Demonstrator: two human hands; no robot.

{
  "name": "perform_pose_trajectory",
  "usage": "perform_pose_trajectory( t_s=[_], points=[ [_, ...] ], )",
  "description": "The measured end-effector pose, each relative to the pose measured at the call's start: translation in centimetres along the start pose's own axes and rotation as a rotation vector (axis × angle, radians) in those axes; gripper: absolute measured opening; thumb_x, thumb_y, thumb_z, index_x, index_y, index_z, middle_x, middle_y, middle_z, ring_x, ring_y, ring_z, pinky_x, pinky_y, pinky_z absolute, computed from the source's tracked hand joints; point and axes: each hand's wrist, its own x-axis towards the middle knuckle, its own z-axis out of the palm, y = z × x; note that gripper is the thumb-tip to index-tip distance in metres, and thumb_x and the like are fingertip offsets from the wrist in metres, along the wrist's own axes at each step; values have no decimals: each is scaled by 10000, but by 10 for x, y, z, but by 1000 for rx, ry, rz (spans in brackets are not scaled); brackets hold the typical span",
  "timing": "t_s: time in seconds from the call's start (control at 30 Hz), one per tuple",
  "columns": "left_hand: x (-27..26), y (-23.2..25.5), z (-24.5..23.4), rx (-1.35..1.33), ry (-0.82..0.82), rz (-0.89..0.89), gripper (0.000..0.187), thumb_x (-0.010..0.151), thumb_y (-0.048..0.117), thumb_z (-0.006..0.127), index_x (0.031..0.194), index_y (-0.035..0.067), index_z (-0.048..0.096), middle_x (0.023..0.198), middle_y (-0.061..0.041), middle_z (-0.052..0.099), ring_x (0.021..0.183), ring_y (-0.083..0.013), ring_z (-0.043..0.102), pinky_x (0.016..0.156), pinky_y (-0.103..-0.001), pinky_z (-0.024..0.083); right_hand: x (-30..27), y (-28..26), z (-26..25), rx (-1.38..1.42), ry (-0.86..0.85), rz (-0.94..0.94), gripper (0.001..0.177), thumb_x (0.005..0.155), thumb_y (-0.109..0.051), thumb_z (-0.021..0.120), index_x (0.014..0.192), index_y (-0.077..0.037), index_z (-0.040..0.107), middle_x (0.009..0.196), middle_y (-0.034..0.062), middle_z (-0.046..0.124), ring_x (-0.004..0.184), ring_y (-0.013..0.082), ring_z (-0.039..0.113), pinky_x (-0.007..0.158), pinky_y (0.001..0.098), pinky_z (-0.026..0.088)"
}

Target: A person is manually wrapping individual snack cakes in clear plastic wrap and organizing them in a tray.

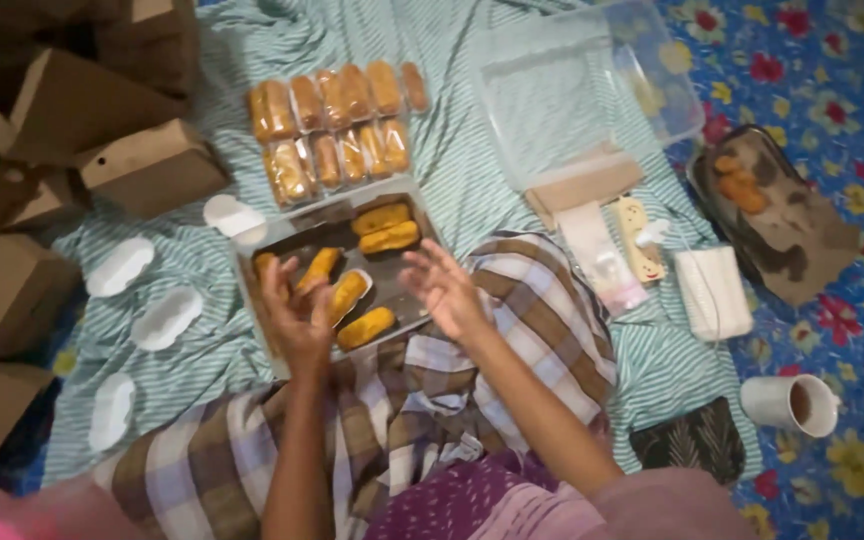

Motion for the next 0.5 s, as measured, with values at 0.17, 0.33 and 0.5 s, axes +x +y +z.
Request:
perform_pose_trajectory(
  t_s=[0.17, 0.33, 0.5],
  points=[
    [-31, 64, 49, 263, -401, 500, 825, 867, 492, 694, 1495, 0, 481, 1555, -234, 455, 1495, -442, 299, 1247, -500, 147, -14, 45, 54, -1, 20, 117, 757, 845, -35, 462, 1578, -204, 374, 1541, 149, 499, 1387, 301, 524, 1124, 440, 455],
    [-10, 45, 26, 342, -340, 417, 809, 981, 638, 410, 1540, 55, 448, 1616, -191, 365, 1559, -400, 190, 1278, -458, 46, -47, 32, 149, 75, -95, 392, 686, 1047, -677, 369, 1517, -202, 521, 1462, 76, 594, 1356, 204, 559, 1176, 405, 410],
    [-16, 21, 32, 1239, 14, 18, 760, 1089, 596, 238, 1641, 76, 185, 1698, -144, 139, 1575, -319, 60, 1277, -471, -13, -73, 24, 219, -879, -762, -469, 841, 1007, -353, 554, 1647, -38, 110, 1732, 137, 42, 1609, 293, 39, 1306, 540, 2]
  ],
)
